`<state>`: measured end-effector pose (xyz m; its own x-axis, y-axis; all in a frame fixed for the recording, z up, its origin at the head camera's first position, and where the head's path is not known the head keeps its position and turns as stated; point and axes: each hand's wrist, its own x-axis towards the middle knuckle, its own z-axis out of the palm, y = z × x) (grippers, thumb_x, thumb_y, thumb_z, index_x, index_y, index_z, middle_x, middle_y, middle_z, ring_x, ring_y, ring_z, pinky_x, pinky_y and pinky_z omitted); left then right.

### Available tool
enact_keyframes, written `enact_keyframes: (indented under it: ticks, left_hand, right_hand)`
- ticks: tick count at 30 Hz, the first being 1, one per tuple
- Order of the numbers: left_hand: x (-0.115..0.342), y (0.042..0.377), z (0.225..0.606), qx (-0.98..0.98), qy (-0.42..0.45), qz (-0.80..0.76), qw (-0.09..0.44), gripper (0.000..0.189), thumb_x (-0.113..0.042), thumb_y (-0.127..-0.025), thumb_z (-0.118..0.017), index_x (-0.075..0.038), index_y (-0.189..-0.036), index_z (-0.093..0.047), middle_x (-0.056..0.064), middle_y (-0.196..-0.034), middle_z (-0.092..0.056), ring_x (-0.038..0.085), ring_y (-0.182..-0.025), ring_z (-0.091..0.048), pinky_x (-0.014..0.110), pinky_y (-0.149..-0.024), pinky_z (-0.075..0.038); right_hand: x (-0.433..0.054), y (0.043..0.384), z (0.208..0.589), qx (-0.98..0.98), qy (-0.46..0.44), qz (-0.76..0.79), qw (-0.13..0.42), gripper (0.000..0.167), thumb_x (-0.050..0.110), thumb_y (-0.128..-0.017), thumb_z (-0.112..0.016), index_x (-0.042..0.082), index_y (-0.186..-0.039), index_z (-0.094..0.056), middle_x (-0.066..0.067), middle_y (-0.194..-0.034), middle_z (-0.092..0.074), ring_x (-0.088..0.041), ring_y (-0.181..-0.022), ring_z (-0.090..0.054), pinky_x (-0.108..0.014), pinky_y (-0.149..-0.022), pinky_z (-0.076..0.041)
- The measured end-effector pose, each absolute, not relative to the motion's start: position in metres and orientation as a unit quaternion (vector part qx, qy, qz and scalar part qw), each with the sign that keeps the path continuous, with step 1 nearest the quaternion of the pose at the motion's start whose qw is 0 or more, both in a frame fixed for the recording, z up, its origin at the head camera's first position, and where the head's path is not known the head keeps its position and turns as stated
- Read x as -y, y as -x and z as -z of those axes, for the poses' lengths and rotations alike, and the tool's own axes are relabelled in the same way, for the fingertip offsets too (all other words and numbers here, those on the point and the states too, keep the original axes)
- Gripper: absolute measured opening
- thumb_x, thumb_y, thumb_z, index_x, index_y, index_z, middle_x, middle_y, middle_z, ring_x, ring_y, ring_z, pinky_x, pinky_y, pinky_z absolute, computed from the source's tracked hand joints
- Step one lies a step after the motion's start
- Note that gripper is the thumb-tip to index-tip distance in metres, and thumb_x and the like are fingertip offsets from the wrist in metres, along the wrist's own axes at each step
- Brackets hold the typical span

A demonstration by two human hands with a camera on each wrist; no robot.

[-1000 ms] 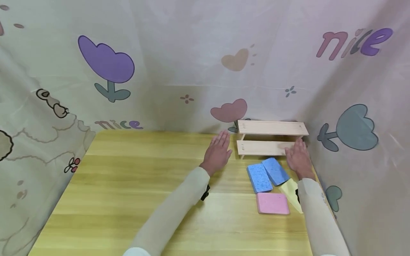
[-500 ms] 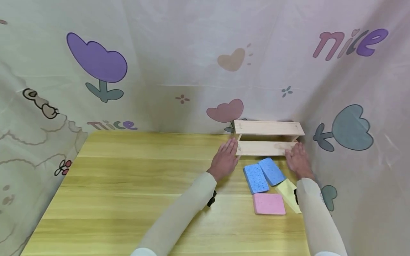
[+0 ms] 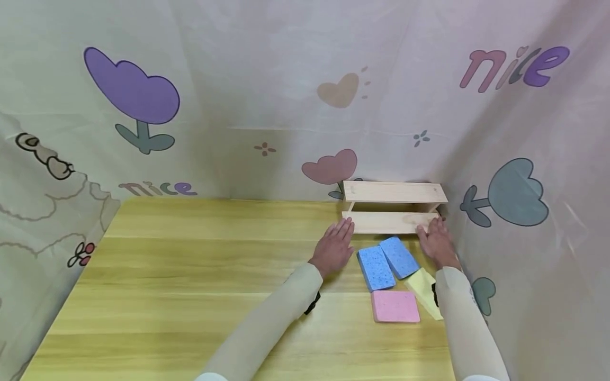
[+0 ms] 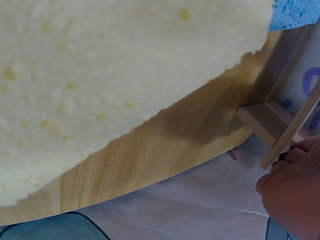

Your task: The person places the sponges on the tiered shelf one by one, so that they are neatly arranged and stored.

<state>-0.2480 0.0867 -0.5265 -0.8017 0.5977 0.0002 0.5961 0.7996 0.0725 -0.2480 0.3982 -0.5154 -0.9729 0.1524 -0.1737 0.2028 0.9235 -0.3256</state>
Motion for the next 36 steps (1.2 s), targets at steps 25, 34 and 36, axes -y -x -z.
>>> enact_keyframes:
  ticks: [25, 34, 36]
  left_hand:
    - [-0.09, 0.235, 0.535, -0.955, -0.293, -0.041, 0.026, 0.064, -0.039, -0.102, -0.037, -0.006, -0.152, -0.017, 0.006, -0.16, -0.011, 0.021, -0.149, -0.01, 0.036, -0.121, -0.016]
    - [-0.085, 0.231, 0.537, -0.955, -0.293, -0.04, 0.029, 0.064, -0.04, -0.102, -0.035, -0.005, -0.152, -0.015, 0.007, -0.161, -0.009, 0.022, -0.149, -0.009, 0.037, -0.121, -0.014]
    - [-0.083, 0.23, 0.538, -0.955, -0.293, -0.038, 0.027, 0.064, -0.04, -0.102, -0.036, -0.005, -0.152, -0.016, 0.007, -0.161, -0.01, 0.022, -0.149, -0.009, 0.037, -0.121, -0.015]
  right_hand:
    - [-0.396, 0.246, 0.518, -0.977, -0.098, 0.175, 0.076, 0.079, 0.046, -0.101, -0.018, -0.019, -0.143, -0.001, -0.039, -0.15, 0.005, -0.053, -0.14, -0.001, -0.063, -0.113, -0.008]
    - [-0.393, 0.246, 0.519, -0.976, -0.09, 0.176, 0.087, 0.078, 0.045, -0.102, -0.016, -0.018, -0.144, 0.001, -0.037, -0.151, 0.009, -0.052, -0.141, 0.003, -0.062, -0.114, -0.004]
    - [-0.392, 0.245, 0.519, -0.975, -0.09, 0.179, 0.091, 0.077, 0.045, -0.102, -0.016, -0.017, -0.144, 0.001, -0.036, -0.151, 0.009, -0.051, -0.141, 0.004, -0.062, -0.114, -0.004]
